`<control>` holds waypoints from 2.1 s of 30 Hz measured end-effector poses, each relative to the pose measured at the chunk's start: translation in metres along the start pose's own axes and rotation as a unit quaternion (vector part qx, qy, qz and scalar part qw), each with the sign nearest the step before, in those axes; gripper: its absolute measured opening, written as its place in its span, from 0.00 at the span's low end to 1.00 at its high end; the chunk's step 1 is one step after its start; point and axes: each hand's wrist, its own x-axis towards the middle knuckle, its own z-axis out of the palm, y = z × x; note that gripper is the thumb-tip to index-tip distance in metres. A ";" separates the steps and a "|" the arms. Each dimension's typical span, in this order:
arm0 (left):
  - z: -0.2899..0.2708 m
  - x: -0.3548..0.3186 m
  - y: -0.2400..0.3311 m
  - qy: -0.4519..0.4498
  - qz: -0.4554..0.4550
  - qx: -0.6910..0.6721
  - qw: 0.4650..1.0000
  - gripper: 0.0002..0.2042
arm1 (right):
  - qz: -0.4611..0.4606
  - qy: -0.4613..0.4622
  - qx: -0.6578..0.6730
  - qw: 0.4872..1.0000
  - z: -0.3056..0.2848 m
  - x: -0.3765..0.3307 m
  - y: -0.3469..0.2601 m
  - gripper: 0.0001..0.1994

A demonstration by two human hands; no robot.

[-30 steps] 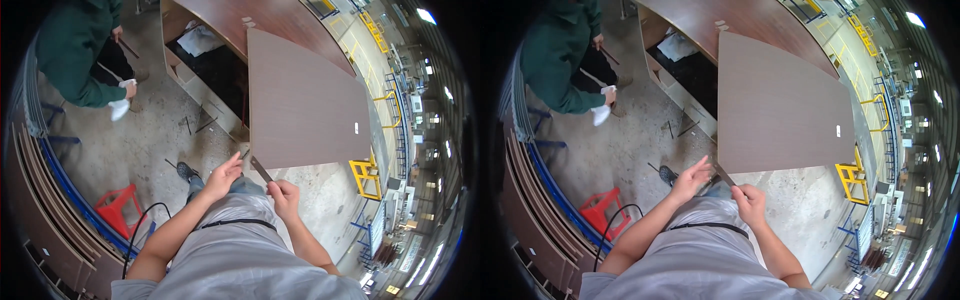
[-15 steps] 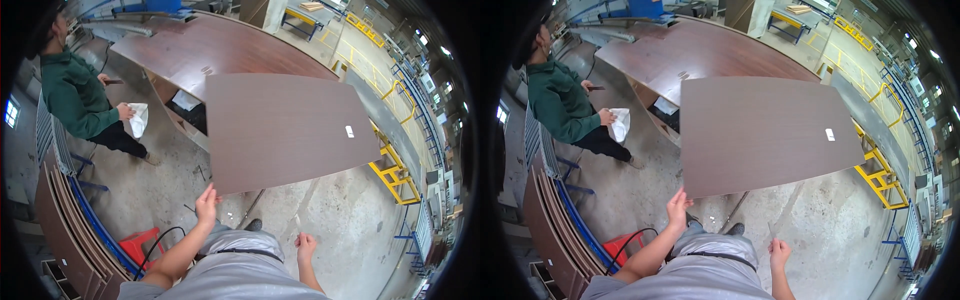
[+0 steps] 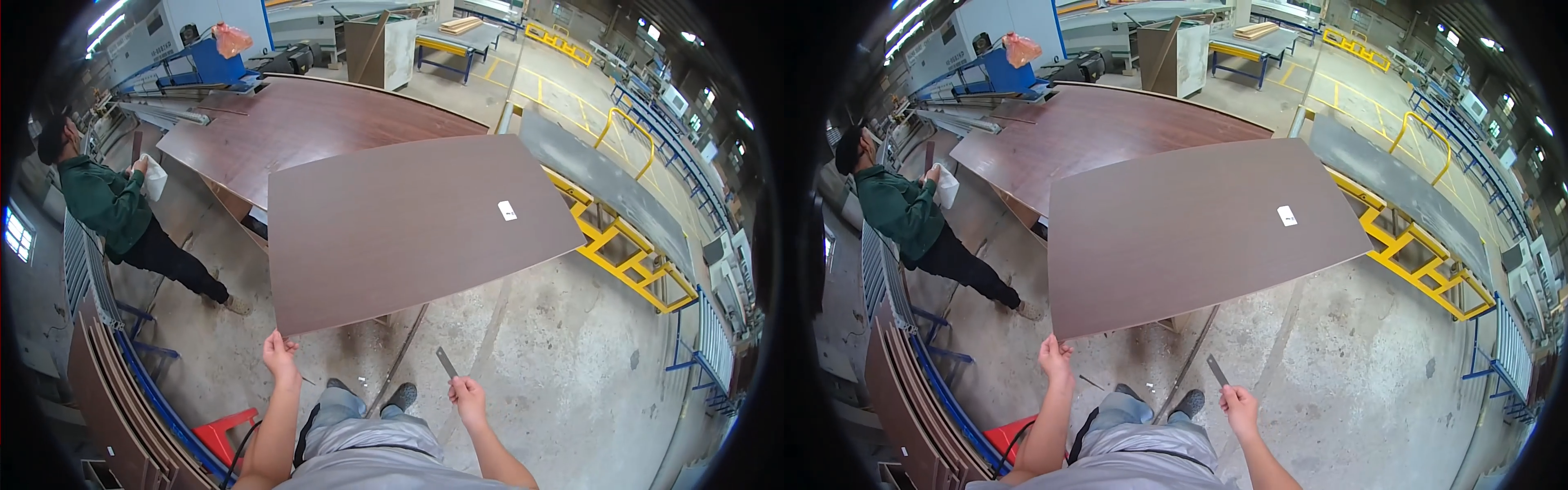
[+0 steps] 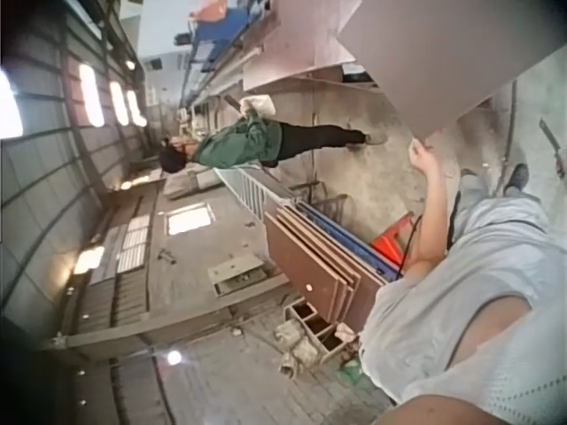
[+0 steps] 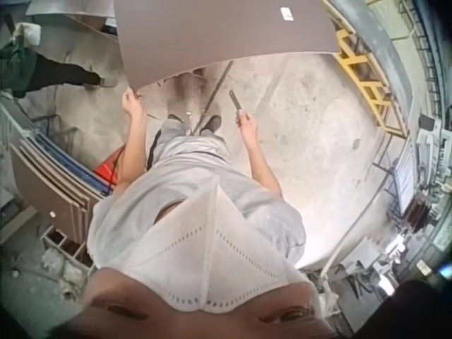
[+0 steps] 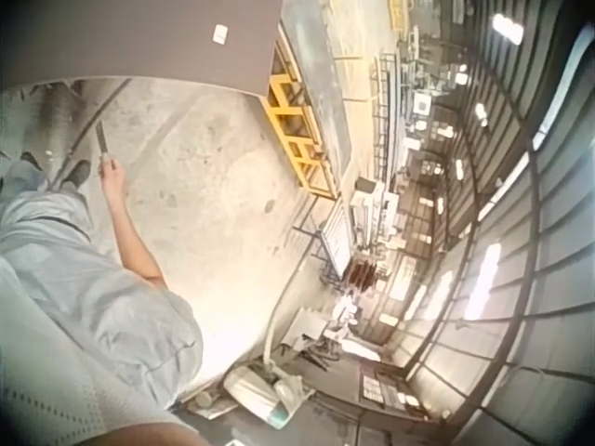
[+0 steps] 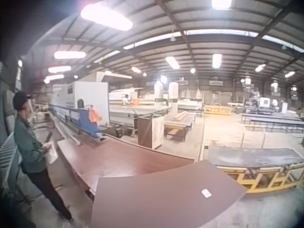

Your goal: Carrying and aligning large wooden panels on a production worktable in collaboration with another worker.

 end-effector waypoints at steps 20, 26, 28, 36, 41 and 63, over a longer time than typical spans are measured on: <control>-0.045 -0.001 0.003 -0.033 -0.237 -0.179 0.954 0.06 | -0.102 0.004 0.015 0.995 0.097 0.070 -0.148 0.10; -0.052 -0.022 -0.020 0.057 -0.273 -0.218 0.935 0.09 | -0.115 -0.107 0.034 0.987 0.138 0.263 -0.246 0.10; -0.032 -0.037 -0.019 0.119 -0.280 -0.229 0.925 0.11 | -0.107 -0.125 -0.006 0.986 0.157 0.343 -0.288 0.10; 0.118 -0.094 -0.019 0.077 -0.297 -0.250 0.918 0.33 | -0.218 -0.014 -0.372 0.902 0.112 0.589 -0.402 0.26; 0.168 -0.100 -0.017 0.071 -0.247 -0.365 0.895 0.38 | -0.312 0.192 -0.571 0.734 -0.093 0.530 -0.369 0.25; 0.123 -0.011 0.001 0.173 -0.156 -0.263 0.936 0.25 | -0.074 0.056 -0.392 0.915 -0.202 0.383 -0.273 0.34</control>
